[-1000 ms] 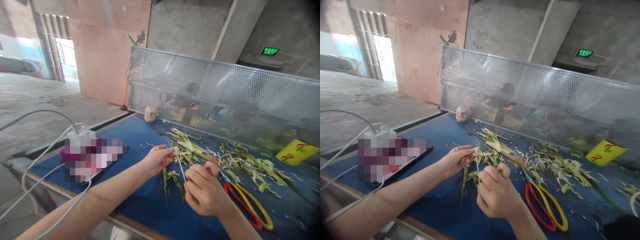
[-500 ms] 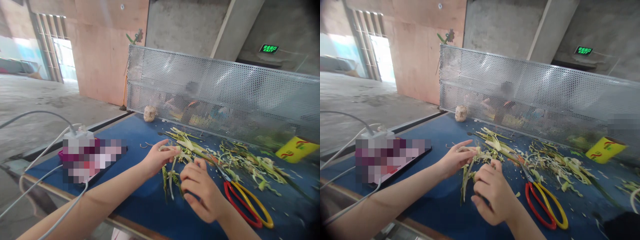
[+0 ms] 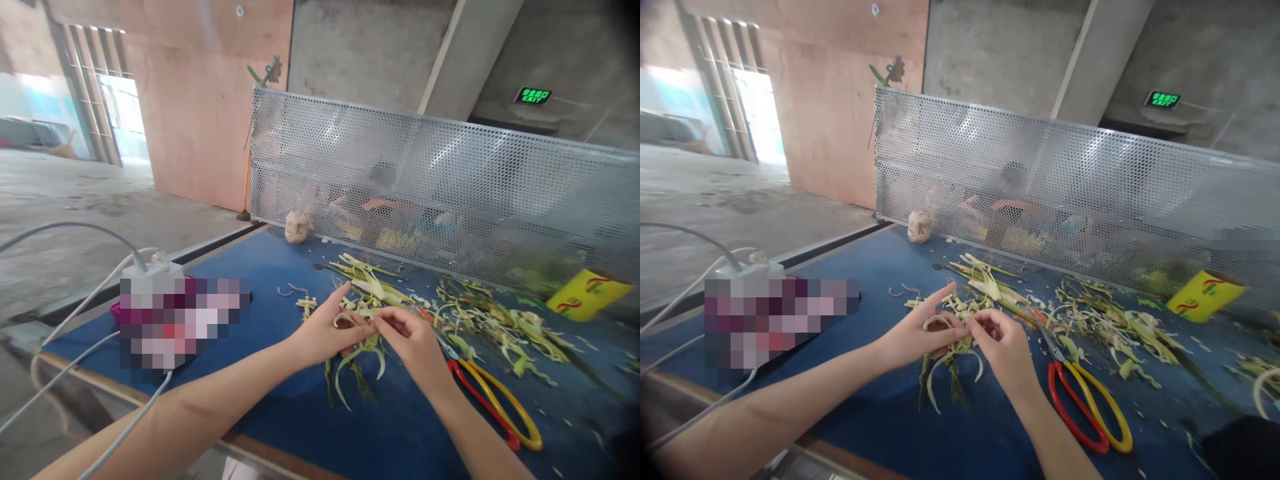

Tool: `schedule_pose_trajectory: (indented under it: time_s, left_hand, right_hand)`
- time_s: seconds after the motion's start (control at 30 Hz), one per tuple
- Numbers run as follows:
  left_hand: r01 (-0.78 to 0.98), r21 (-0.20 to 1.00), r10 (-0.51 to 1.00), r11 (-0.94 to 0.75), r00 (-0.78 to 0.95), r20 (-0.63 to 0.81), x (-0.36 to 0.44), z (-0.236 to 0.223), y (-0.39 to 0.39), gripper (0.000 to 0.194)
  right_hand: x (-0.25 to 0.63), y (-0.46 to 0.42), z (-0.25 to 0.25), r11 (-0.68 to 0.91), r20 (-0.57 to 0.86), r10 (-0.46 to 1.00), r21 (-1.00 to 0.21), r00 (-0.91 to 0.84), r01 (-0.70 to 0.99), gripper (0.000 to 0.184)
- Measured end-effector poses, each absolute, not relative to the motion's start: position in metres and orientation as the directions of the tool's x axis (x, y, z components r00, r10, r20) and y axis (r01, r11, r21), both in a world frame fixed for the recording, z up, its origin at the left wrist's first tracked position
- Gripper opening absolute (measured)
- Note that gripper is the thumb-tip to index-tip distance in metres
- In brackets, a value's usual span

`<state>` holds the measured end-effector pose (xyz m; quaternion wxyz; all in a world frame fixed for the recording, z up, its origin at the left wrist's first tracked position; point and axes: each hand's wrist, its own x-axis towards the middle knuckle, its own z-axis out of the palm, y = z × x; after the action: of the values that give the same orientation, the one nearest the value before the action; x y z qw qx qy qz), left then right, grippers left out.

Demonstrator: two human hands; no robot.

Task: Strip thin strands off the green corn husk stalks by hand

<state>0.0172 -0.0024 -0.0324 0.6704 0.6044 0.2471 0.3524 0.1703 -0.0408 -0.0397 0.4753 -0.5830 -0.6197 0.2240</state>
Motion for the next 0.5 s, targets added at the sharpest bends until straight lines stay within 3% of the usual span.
schedule_pose_trajectory:
  time_s: [0.1, 0.23, 0.33, 0.5]
  left_hand:
    - [-0.135, 0.991, 0.769, -0.012, 0.632, 0.095, 0.0171, -0.0351, -0.0018, 0.095]
    - [-0.066, 0.995, 0.775, -0.075, 0.623, 0.1, 0.0163, -0.0346, -0.0042, 0.091]
    - [-0.049, 0.992, 0.774, -0.116, 0.621, 0.121, 0.0163, -0.0344, -0.0059, 0.093]
    - [-0.031, 0.991, 0.734, -0.133, 0.669, 0.119, 0.0177, -0.0344, -0.0085, 0.1]
  right_hand:
    - [0.1693, -0.0433, -0.0385, 0.269, 0.445, 0.875, -0.774, 0.191, 0.573, 0.018]
    - [0.165, -0.0467, -0.0363, 0.425, 0.517, 0.856, -0.709, 0.006, 0.563, 0.01]
    - [0.1632, -0.0475, -0.0362, 0.458, 0.517, 0.854, -0.698, -0.056, 0.551, 0.011]
    - [0.1699, -0.0434, -0.0362, 0.332, 0.461, 0.865, -0.823, 0.2, 0.461, 0.019]
